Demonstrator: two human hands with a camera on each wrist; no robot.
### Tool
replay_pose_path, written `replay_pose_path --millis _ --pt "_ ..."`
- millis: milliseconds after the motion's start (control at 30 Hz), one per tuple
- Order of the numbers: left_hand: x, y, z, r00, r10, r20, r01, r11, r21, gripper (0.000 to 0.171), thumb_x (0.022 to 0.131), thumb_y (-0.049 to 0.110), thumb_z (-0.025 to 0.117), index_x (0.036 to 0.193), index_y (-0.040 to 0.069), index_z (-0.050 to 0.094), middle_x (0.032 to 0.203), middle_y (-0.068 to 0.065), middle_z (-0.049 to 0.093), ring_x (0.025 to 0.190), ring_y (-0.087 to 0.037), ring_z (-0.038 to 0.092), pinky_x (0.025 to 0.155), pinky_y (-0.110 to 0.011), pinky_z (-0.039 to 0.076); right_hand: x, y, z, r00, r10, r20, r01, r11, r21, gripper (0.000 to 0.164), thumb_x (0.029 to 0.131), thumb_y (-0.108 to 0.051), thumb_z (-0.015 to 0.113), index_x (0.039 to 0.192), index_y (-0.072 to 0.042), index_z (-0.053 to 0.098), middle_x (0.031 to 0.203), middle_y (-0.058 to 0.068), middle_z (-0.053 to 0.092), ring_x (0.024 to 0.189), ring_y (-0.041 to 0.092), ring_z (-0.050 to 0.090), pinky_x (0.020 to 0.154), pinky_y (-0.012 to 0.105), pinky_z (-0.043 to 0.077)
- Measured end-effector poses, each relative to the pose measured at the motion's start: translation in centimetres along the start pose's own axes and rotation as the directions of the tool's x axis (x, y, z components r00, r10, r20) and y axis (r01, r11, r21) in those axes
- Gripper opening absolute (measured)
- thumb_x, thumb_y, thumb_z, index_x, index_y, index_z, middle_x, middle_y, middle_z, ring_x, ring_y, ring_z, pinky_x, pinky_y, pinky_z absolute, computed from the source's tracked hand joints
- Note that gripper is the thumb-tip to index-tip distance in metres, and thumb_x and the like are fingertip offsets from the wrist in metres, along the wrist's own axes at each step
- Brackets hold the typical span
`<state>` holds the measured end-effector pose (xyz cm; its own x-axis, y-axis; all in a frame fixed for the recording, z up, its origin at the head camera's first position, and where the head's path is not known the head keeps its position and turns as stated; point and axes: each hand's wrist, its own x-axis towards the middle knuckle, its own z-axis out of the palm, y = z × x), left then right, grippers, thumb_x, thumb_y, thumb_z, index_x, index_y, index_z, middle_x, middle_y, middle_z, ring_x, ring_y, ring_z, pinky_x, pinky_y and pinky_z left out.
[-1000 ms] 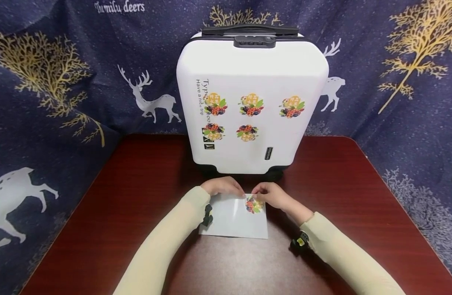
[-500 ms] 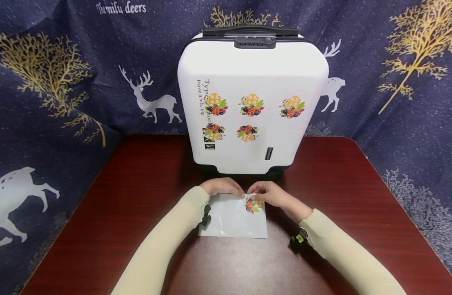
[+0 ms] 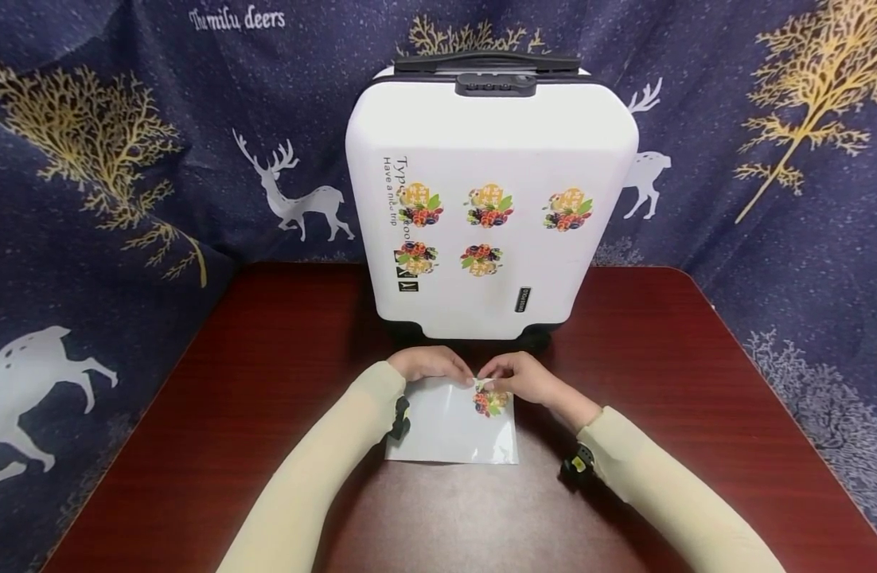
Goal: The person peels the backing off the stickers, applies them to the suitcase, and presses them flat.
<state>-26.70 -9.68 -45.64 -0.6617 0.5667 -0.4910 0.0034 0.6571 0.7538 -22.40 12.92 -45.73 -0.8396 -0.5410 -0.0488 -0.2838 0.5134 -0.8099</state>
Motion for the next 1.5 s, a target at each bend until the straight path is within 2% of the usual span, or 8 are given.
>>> replay_pose_path --millis 133,333,533,767,1033,1267,1367,1500 --pt "-0.1 -0.1 0.0 1.000 -0.020 0.001 0.020 0.999 -0.047 0.038 0.091 0.025 0.069 0.124 0.006 0.073 0.118 -0.009 0.075 0.086 -0.009 0.063 0.078 -0.023 0.054 0.0 -0.2 0.1 1.000 -0.030 -0.003 0.030 0.999 -0.035 0.017 0.093 -0.003 0.069 0.106 0.006 0.075 0.094 0.018 0.077 0.076 0.003 0.059 0.067 0.019 0.049" --pt "0.1 -0.4 0.1 1.000 -0.030 -0.007 0.029 0.994 -0.105 0.040 0.090 0.026 0.069 0.124 0.005 0.073 0.110 -0.009 0.077 0.080 -0.009 0.065 0.074 -0.025 0.055 -0.1 -0.1 0.2 0.997 -0.076 -0.014 0.074 0.994 -0.078 0.014 0.093 0.001 0.067 0.104 0.004 0.075 0.092 0.018 0.076 0.077 0.003 0.060 0.067 0.019 0.050" --pt "-0.1 -0.3 0.1 1.000 -0.021 -0.023 0.019 0.996 -0.086 0.040 0.089 0.028 0.069 0.123 0.007 0.074 0.118 -0.009 0.076 0.085 -0.010 0.063 0.075 -0.025 0.053 -0.2 -0.3 0.3 0.994 -0.105 -0.018 0.103 0.990 -0.095 0.012 0.093 0.001 0.067 0.102 0.003 0.075 0.089 0.016 0.076 0.075 0.000 0.058 0.067 0.018 0.050" --pt "0.1 -0.3 0.2 0.999 -0.026 -0.036 0.023 0.997 -0.071 0.040 0.089 0.028 0.070 0.122 0.008 0.074 0.117 -0.009 0.076 0.086 -0.011 0.065 0.075 -0.026 0.055 -0.2 -0.2 0.2 0.996 -0.085 -0.038 0.079 0.986 -0.145 0.009 0.092 -0.001 0.068 0.098 0.000 0.074 0.085 0.011 0.074 0.072 0.002 0.055 0.066 0.019 0.048" --pt "0.5 -0.2 0.4 0.998 -0.013 -0.062 0.014 1.000 0.007 0.038 0.087 0.030 0.073 0.119 0.009 0.076 0.125 -0.007 0.074 0.099 -0.011 0.064 0.087 -0.025 0.053 -0.3 -0.1 0.2 0.998 -0.053 -0.040 0.045 0.982 -0.183 0.005 0.092 -0.006 0.071 0.093 -0.003 0.074 0.089 0.009 0.075 0.079 0.007 0.058 0.071 0.022 0.050" --pt "0.5 0.2 0.6 0.997 -0.001 -0.081 0.007 0.997 0.083 0.038 0.087 0.032 0.072 0.118 0.011 0.077 0.132 -0.006 0.071 0.114 -0.014 0.062 0.104 -0.031 0.047 -0.5 -0.4 0.4 0.980 -0.182 -0.077 0.151 0.941 -0.304 0.007 0.088 -0.002 0.074 0.084 -0.007 0.075 0.095 0.009 0.072 0.097 0.022 0.060 0.089 0.037 0.048" --pt "0.5 0.4 0.6 0.997 -0.003 -0.080 0.011 0.995 0.097 0.038 0.087 0.033 0.072 0.118 0.011 0.077 0.132 -0.006 0.071 0.114 -0.014 0.062 0.104 -0.032 0.048 -0.8 -0.8 0.5 0.971 -0.222 -0.088 0.177 0.916 -0.360 0.007 0.087 -0.003 0.076 0.084 -0.009 0.075 0.101 0.009 0.072 0.100 0.026 0.059 0.089 0.040 0.050" --pt "0.4 0.6 0.6 0.997 -0.025 -0.078 0.032 0.995 0.097 0.039 0.087 0.033 0.072 0.119 0.012 0.077 0.134 -0.006 0.071 0.111 -0.014 0.062 0.101 -0.033 0.049 -1.2 -1.3 0.4 0.968 -0.231 -0.098 0.171 0.894 -0.414 0.006 0.086 -0.006 0.079 0.085 -0.011 0.076 0.102 0.008 0.072 0.098 0.023 0.058 0.084 0.036 0.050"
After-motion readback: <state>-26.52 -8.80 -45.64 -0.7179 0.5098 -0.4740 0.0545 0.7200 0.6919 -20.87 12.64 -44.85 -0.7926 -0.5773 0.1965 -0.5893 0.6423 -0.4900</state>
